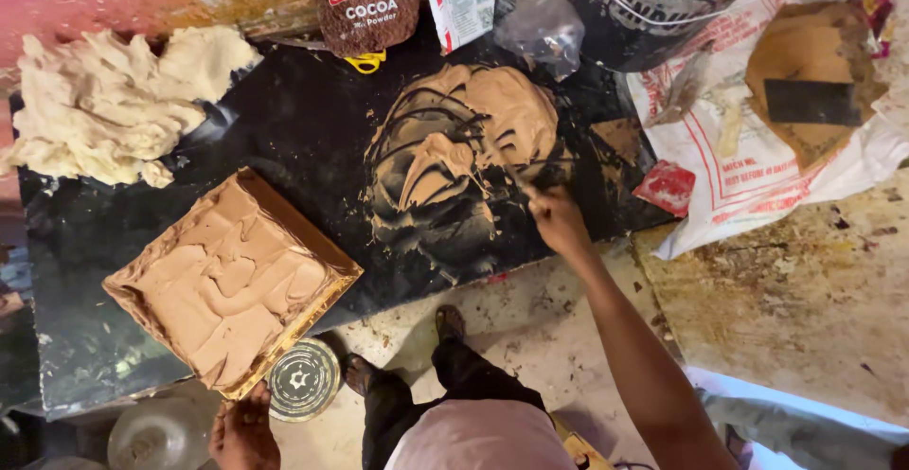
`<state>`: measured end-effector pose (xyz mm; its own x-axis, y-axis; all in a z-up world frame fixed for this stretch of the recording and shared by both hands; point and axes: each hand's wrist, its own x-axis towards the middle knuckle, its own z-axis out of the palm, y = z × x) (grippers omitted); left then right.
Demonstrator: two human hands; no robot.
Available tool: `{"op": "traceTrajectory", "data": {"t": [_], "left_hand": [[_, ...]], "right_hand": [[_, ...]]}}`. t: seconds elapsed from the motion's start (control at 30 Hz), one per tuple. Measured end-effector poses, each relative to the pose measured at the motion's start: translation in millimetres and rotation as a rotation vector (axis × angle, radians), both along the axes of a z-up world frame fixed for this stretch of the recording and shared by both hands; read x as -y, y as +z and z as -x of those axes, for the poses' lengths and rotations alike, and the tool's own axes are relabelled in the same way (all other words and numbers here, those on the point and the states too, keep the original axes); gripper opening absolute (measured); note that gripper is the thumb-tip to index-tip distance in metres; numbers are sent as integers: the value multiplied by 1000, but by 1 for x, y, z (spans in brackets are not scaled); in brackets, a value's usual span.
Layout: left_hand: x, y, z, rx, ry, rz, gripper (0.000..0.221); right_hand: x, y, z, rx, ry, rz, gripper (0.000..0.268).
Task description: The person spreads frosting onto a square cake using a metal spatula and a wooden tool. They take frosting from a pile on a dark table and smooth it over the top and sides of the cake.
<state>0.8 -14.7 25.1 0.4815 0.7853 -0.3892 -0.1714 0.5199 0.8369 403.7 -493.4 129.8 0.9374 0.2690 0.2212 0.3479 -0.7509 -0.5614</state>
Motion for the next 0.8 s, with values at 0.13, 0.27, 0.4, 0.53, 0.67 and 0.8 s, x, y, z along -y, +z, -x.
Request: {"op": "traceTrajectory", "data": {"t": [0.13, 0.27, 0.4, 0.53, 0.67, 0.8], "left_hand": [[3, 4, -1, 21, 21, 19, 13], [7, 0, -1, 13, 35, 26, 12], [8, -3, 1, -4, 56, 47, 11], [10, -9, 7, 24, 30, 3, 18], [10, -10, -5, 10, 37, -66, 22], [8, -12, -6, -58, 19, -129, 26]], "right_hand": [[0, -1, 20, -476, 6, -361, 18], [-11, -5, 27, -214, -69, -49, 25], [-17, -24, 22, 42, 95, 180, 26], [-3, -51, 48, -411, 243, -155, 14], [-8, -57, 55, -757, 57, -307, 14], [-23, -56, 24, 78, 173, -26, 12]]}}
